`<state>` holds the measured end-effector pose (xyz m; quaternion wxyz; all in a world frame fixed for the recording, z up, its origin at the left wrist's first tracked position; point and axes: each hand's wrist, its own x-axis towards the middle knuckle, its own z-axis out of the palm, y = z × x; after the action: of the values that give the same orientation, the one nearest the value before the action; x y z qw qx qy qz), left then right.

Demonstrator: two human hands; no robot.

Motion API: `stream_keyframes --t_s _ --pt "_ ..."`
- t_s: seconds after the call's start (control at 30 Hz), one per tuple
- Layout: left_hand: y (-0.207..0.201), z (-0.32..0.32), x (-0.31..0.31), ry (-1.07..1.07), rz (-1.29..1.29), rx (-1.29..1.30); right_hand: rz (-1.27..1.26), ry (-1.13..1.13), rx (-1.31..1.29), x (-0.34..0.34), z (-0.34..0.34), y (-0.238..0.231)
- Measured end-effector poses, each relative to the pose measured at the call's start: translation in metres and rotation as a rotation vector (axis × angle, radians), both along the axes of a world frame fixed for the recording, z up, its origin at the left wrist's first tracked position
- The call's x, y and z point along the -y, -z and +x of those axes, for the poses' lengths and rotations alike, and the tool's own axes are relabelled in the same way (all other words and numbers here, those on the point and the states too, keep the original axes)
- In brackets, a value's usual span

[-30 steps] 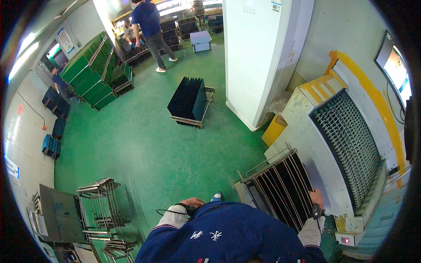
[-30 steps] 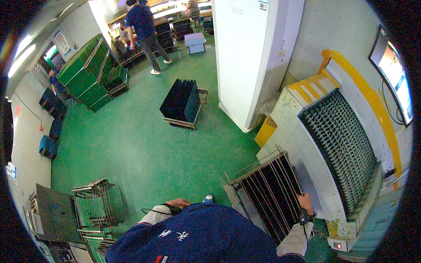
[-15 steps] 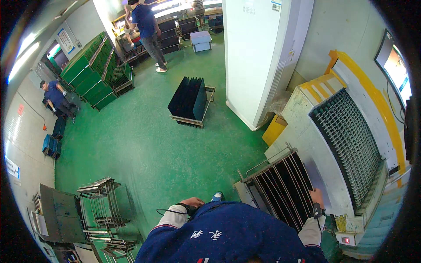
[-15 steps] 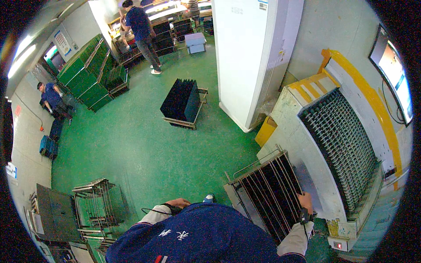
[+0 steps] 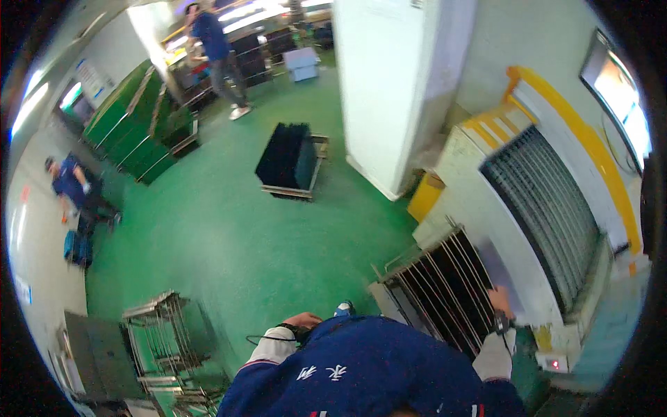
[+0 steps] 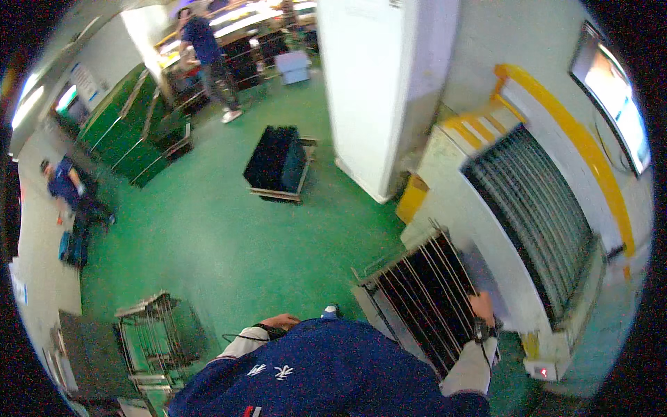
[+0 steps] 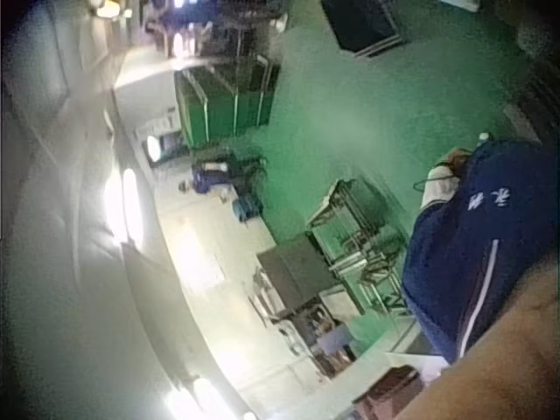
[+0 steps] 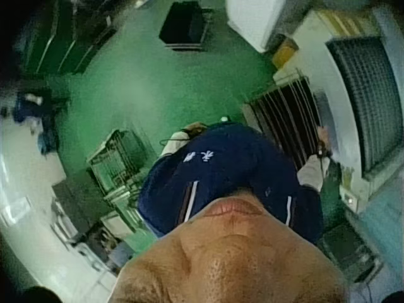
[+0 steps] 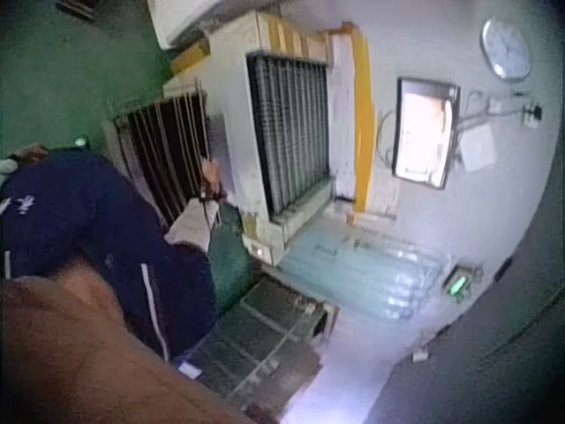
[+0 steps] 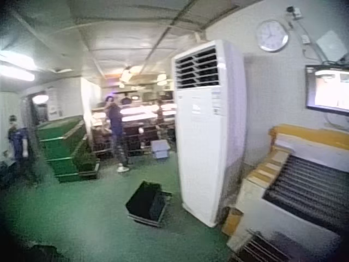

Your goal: Transferring glass or metal panels from a rack to a processing machine for inspection or treatment.

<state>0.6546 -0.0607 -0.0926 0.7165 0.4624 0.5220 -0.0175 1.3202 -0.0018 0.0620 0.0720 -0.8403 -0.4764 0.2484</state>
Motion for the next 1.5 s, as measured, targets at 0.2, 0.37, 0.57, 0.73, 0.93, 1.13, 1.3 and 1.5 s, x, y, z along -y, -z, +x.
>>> stream_keyframes --t_s 0.2,0.37,0.57,0.73,0.93,1.13,1.3,1.5 --pt "-0.027 0.012 0.004 0.014 0.093 -0.054 0.251 -0.197 0.199 -0.014 -0.042 -0.070" --pt "0.003 0.011 0.002 -0.243 -0.106 0.072 0.346 -0.175 0.367 -0.001 -0.044 -0.204" --pt "0.002 0.021 -0.015 -0.123 -0.076 0.017 0.747 0.253 -0.065 0.043 0.048 -0.305" --pt "-0.002 0.034 -0.023 -0.116 -0.072 0.002 1.257 0.591 -0.705 0.045 0.085 -0.303" --pt "-0.003 0.039 -0.014 -0.159 -0.070 -0.015 1.260 0.779 -1.334 0.008 0.159 -0.198" --pt "-0.015 0.045 0.000 -0.222 -0.092 -0.031 1.375 0.783 -1.217 -0.047 0.209 -0.096" --pt "-0.016 0.049 0.006 -0.267 -0.107 -0.040 1.296 0.811 -1.579 -0.097 0.197 -0.106" --pt "-0.014 0.050 0.008 -0.280 -0.107 -0.059 0.774 0.718 -1.329 -0.114 0.207 -0.127"
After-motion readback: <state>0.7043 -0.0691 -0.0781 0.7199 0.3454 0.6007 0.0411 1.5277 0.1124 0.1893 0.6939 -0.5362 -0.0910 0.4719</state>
